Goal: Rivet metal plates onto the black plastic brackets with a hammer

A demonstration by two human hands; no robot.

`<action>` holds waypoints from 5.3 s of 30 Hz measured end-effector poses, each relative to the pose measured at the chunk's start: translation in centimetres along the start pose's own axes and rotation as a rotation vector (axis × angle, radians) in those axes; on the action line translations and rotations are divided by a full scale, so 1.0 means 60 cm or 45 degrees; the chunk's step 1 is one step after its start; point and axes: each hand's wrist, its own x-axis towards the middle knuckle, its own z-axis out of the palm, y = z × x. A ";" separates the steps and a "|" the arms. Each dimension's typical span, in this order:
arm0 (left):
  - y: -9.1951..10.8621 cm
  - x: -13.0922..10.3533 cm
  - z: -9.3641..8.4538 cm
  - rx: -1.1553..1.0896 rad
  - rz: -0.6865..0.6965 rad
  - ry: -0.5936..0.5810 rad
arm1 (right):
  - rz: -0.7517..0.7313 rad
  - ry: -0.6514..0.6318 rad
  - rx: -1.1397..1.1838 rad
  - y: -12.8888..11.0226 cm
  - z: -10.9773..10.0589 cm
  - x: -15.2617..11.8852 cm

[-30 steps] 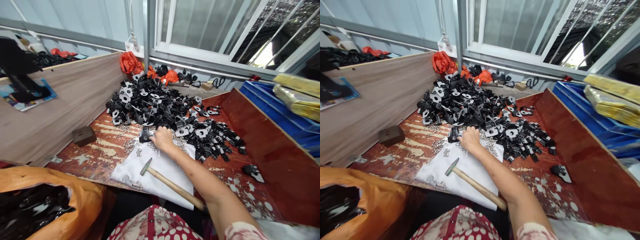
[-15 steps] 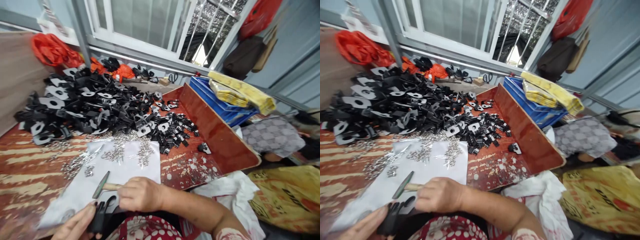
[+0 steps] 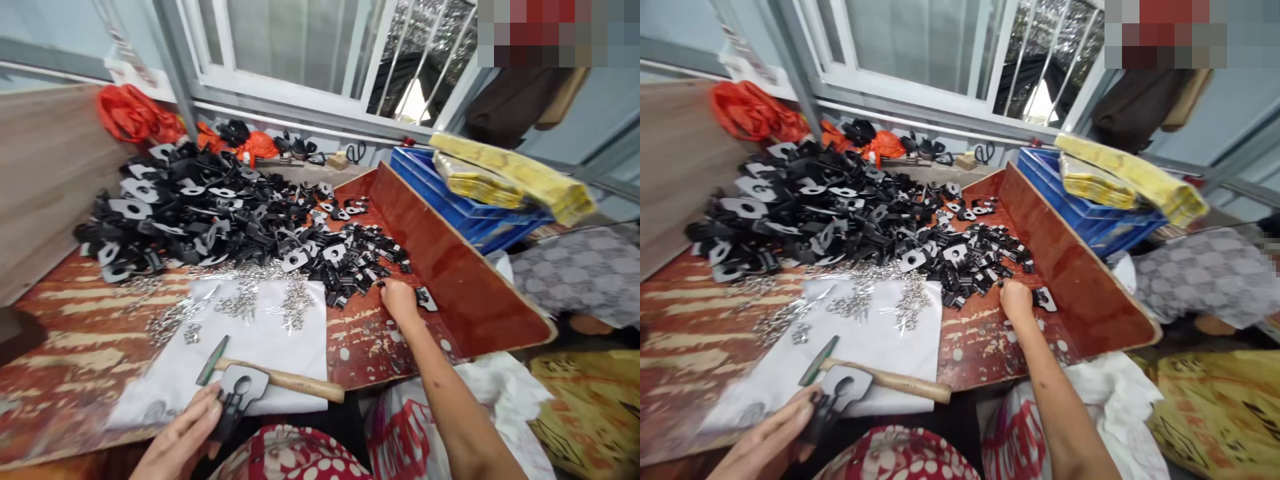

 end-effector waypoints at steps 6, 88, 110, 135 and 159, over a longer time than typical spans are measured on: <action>0.044 -0.030 0.060 0.138 0.089 -0.064 | -0.570 0.371 0.667 -0.145 -0.038 -0.119; 0.041 0.007 0.020 0.262 0.365 -0.240 | -1.262 -0.267 0.919 -0.328 -0.018 -0.259; 0.064 0.001 -0.010 -0.328 0.133 -0.186 | -1.320 0.059 0.096 -0.337 0.035 -0.101; 0.060 0.006 -0.015 -0.589 0.225 -0.237 | -1.384 -0.022 1.126 -0.366 -0.070 -0.211; 0.053 -0.004 0.005 -0.725 0.082 -0.204 | -1.594 0.297 0.669 -0.431 -0.080 -0.292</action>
